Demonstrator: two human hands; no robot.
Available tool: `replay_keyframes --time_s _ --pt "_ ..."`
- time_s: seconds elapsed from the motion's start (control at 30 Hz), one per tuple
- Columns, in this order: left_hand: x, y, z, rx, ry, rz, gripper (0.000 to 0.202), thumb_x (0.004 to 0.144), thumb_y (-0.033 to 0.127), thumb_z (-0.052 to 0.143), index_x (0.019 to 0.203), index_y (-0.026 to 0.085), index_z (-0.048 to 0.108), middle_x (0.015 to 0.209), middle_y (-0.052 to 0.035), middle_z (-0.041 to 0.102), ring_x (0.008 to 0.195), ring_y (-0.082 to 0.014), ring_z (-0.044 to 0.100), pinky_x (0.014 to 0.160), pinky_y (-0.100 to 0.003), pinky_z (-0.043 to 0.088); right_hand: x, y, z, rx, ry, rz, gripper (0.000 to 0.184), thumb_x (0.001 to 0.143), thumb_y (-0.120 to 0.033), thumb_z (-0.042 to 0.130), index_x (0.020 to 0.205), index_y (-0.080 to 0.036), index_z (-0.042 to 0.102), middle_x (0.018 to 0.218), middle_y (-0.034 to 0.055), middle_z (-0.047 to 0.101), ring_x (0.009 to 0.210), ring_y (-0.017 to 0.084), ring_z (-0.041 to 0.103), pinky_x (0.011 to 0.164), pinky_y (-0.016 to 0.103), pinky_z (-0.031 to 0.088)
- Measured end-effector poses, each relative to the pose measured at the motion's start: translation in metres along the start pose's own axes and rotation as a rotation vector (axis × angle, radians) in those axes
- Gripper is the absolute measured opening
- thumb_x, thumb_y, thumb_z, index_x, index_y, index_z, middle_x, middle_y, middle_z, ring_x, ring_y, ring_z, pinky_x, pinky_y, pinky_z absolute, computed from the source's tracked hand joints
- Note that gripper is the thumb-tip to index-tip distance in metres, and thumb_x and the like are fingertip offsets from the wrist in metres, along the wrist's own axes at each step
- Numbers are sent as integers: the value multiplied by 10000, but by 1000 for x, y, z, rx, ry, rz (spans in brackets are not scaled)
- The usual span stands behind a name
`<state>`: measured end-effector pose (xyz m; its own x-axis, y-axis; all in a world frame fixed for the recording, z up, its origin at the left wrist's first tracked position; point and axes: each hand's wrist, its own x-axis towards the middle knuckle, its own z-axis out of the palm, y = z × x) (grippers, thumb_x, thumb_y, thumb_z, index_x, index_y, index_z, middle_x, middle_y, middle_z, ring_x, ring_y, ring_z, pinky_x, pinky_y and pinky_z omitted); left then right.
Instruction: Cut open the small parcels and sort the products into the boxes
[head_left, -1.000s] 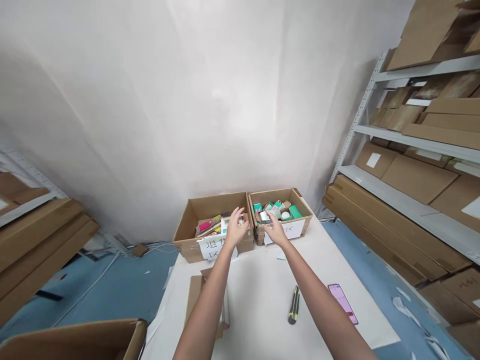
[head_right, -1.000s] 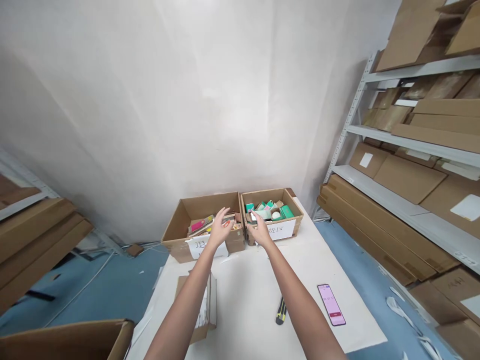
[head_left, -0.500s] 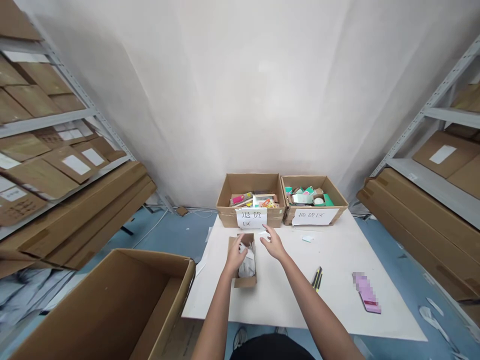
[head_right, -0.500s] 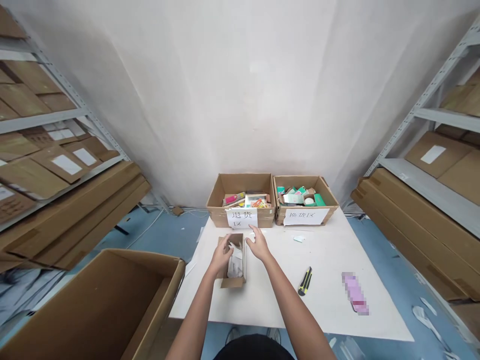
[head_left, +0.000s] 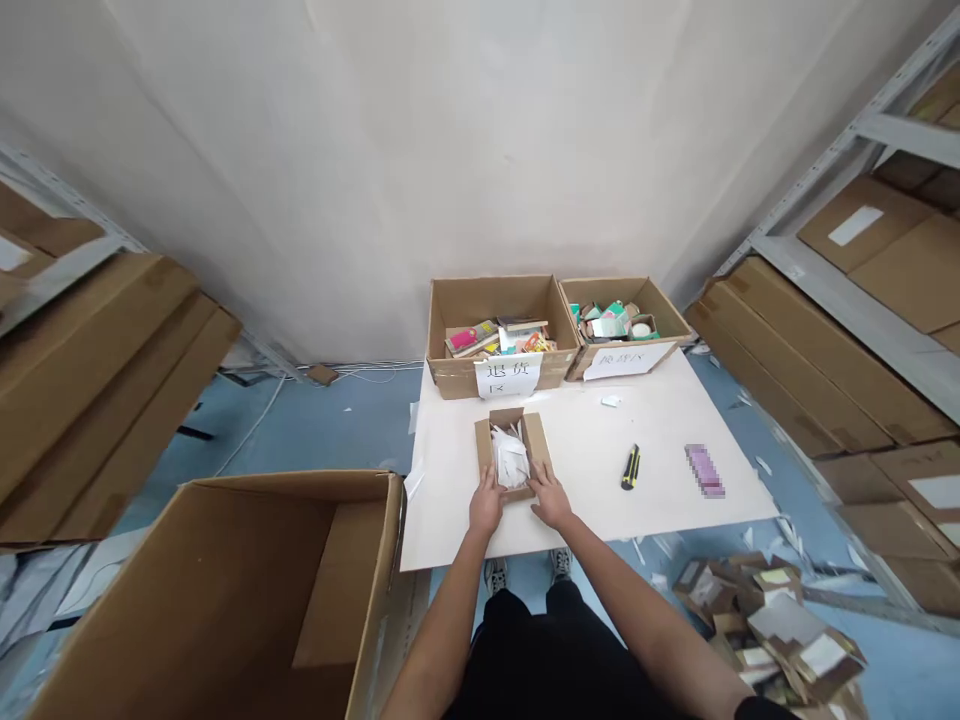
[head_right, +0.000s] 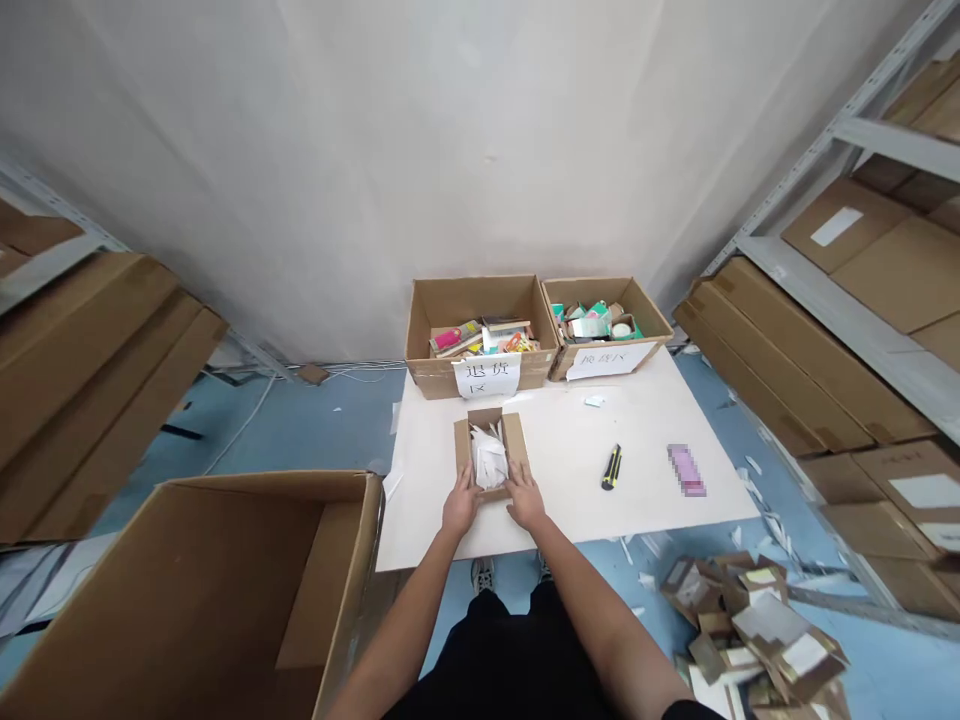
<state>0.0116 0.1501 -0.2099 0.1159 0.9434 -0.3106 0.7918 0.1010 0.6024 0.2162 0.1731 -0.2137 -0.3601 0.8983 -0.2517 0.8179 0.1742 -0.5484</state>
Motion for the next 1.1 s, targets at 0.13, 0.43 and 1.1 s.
replay_keyframes --time_s 0.13,0.43,1.1 --pt "-1 24 -8 -105 67 47 301 900 175 537 1046 276 779 1709 50 351 1622 -257 199 1230 -467 384 -15 4 -3 91 243 142 363 828 -50 643 1134 -201 767 1721 96 296 1614 342 184 1265 535 309" --pt "48 164 -73 -203 331 541 212 916 270 604 980 276 806 1650 -4 446 1570 -318 321 1285 -547 299 -39 16 -159 160 766 23 282 884 -92 678 1094 -257 769 1664 65 413 1599 293 249 1254 558 337" --pt "-36 627 275 -113 -379 1202 174 866 149 698 949 259 805 1654 -20 443 1563 -383 290 1268 -636 255 -480 288 -273 15 1390 872 304 932 -72 542 1021 -243 778 1668 21 388 1625 330 52 1279 636 145"
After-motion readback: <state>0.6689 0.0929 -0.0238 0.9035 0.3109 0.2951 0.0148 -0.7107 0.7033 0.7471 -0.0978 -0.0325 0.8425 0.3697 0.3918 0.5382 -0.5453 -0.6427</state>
